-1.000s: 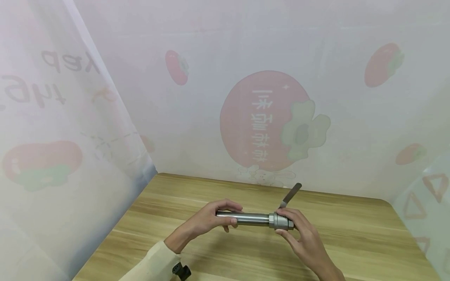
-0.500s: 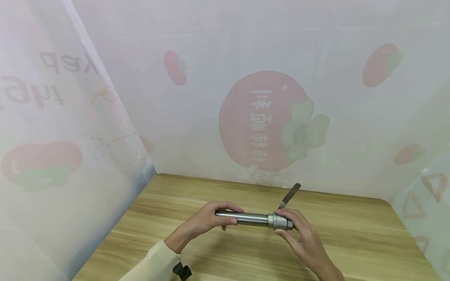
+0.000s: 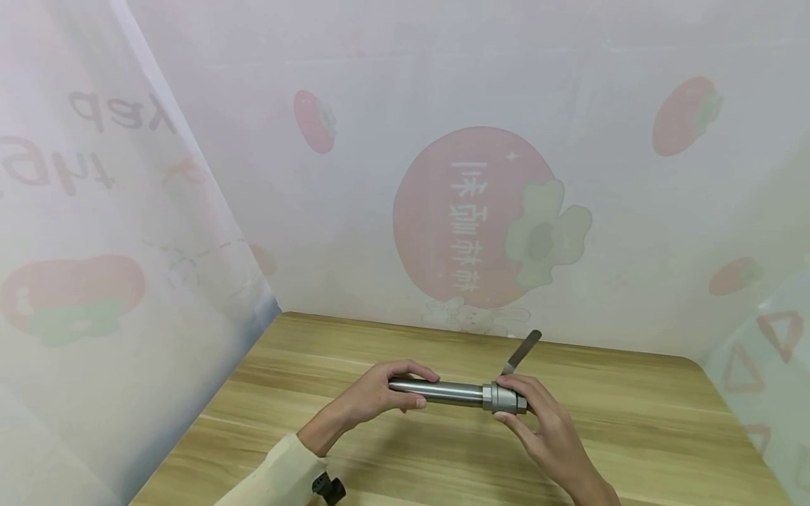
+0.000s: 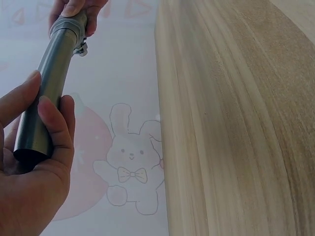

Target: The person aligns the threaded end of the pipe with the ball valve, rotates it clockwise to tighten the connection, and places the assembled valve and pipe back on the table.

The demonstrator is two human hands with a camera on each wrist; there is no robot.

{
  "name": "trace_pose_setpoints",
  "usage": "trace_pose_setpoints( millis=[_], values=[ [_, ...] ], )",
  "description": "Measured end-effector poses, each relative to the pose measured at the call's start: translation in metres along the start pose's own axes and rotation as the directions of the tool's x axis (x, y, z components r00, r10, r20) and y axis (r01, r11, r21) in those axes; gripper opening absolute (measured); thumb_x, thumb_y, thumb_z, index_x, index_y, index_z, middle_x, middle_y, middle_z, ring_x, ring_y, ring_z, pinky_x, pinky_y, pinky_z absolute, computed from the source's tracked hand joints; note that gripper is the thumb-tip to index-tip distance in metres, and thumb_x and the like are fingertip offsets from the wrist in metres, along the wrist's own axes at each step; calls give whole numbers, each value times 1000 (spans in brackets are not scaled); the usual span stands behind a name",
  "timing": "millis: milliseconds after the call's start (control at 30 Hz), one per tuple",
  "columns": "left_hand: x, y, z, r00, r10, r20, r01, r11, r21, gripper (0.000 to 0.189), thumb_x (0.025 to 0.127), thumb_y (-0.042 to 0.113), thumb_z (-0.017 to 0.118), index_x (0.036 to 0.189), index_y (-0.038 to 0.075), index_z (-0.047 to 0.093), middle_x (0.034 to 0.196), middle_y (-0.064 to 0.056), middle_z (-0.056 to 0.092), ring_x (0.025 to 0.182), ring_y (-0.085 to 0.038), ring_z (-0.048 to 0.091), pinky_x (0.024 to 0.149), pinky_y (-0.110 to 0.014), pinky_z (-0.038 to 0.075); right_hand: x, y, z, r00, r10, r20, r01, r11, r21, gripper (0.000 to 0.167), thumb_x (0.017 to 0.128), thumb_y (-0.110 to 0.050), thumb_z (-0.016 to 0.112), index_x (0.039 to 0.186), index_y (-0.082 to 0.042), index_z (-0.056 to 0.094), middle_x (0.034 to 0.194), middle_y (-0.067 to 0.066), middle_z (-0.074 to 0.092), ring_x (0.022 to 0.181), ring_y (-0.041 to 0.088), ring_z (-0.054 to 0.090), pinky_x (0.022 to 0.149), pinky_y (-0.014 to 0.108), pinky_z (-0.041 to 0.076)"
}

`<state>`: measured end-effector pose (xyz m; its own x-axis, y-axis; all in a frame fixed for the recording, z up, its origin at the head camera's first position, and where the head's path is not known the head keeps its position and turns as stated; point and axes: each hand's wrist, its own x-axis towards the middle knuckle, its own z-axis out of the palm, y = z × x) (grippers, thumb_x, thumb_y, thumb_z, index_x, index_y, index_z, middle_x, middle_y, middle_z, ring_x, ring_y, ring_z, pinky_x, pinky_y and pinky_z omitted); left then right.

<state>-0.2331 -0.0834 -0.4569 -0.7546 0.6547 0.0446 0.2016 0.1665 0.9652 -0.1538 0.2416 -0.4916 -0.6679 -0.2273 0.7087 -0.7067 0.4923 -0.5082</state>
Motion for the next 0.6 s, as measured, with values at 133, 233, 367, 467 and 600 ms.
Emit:
trace_pose_setpoints(
  millis=[133,233,367,467,600],
  values=[
    [-1,2,1,1000,3,4,-3,1000,26,39,98,19,84,135,26,75,135,5,74,103,-12,70,83,-25,58,0,0,0,1000,12,2,-12,1000,-7,74,77,20,86,144,-3,65,134,10,68,119,-4,65,91,12,59],
    [-1,3,1,1000,12,6,-13,997,71,40,99,22,83,137,27,74,136,6,73,107,-12,71,89,-27,60,-1,0,0,1000,17,1,-17,1000,-12,74,77,20,86,144,-3,65,135,10,68,119,-4,65,91,12,59],
    [0,4,1,999,37,20,-39,987,157,40,101,26,81,140,26,72,134,6,73,98,-8,72,79,-27,61,-1,-1,-1,1000,27,3,-27,999,-17,73,78,19,86,144,-4,65,135,10,67,120,-5,64,91,12,58],
    [1,4,1,998,50,35,-56,977,204,40,102,29,80,140,26,71,133,6,73,89,-6,69,70,-26,59,-1,-1,-2,999,32,7,-32,999,-16,73,78,19,86,144,-3,65,135,10,67,119,-4,64,91,12,59],
    [1,5,-1,998,47,49,-57,976,212,34,106,33,75,139,29,71,127,6,74,88,-7,69,68,-23,55,-1,-1,-1,1000,21,5,-21,1000,-11,74,77,20,86,144,-3,65,135,10,67,120,-5,64,91,13,59]
  ],
)
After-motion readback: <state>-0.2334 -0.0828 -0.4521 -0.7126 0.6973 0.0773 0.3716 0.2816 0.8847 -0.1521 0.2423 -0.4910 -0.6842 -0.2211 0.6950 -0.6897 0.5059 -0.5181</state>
